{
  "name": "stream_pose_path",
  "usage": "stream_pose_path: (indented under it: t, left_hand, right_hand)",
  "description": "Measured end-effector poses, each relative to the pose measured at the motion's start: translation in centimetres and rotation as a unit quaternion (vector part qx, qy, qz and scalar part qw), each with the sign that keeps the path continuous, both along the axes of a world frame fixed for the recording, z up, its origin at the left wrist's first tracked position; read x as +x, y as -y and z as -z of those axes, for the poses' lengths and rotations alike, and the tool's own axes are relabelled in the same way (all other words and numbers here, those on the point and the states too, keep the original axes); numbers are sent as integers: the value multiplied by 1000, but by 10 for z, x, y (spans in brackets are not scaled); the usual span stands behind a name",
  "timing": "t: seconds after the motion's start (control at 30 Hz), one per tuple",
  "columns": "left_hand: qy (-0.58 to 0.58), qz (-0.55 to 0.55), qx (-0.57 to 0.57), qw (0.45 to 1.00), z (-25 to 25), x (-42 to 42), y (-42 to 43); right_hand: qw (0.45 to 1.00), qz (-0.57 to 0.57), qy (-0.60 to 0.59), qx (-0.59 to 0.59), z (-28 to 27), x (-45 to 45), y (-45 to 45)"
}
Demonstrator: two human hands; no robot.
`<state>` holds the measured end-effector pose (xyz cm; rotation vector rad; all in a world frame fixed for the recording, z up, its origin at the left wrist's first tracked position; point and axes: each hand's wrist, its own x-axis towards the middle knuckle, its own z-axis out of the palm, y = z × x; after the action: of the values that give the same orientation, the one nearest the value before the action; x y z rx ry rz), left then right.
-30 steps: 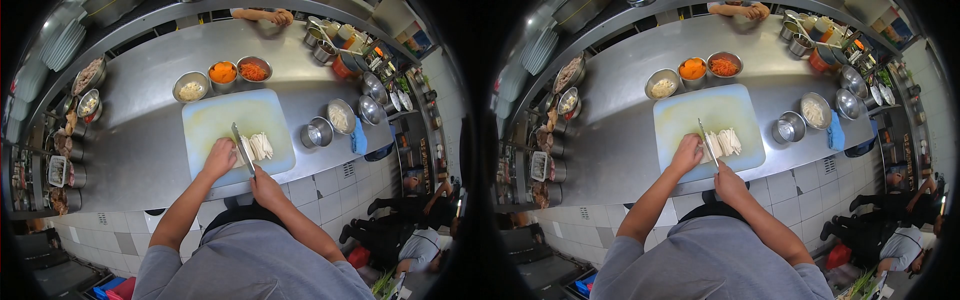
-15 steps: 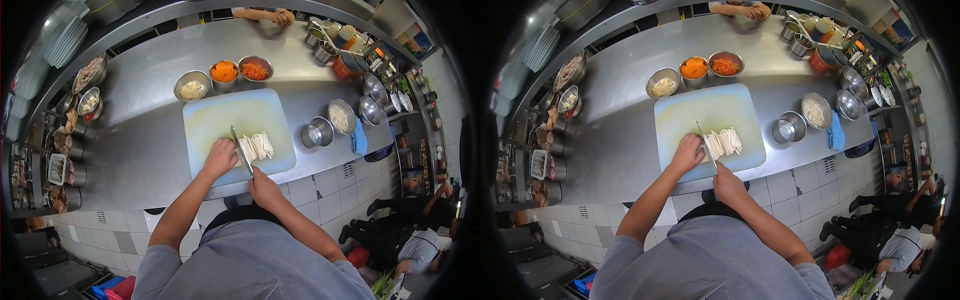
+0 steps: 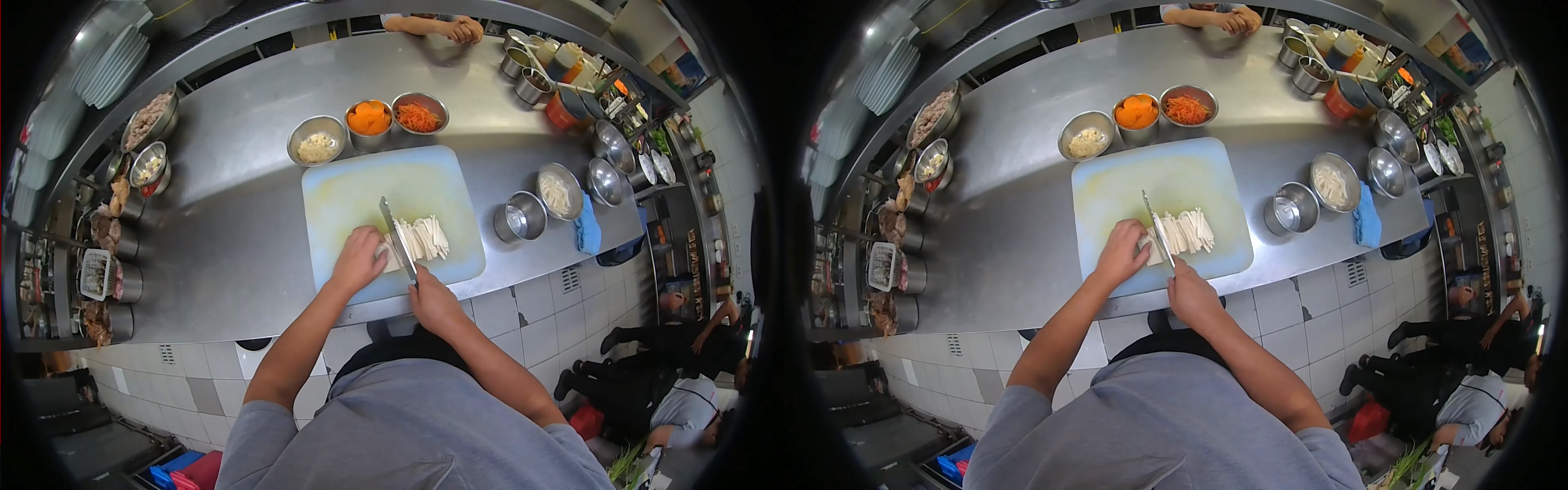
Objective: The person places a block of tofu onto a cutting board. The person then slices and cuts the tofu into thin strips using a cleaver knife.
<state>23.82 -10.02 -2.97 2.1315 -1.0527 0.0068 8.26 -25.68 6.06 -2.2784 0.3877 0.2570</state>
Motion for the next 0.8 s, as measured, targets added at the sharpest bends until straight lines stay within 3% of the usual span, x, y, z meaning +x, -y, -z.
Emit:
stream_pose_path:
  t: [0.8]
  left_hand:
    - [47, -3, 76, 996, -3, -2, 3]
  right_hand:
    - [1000, -20, 21, 2, -6, -10, -5]
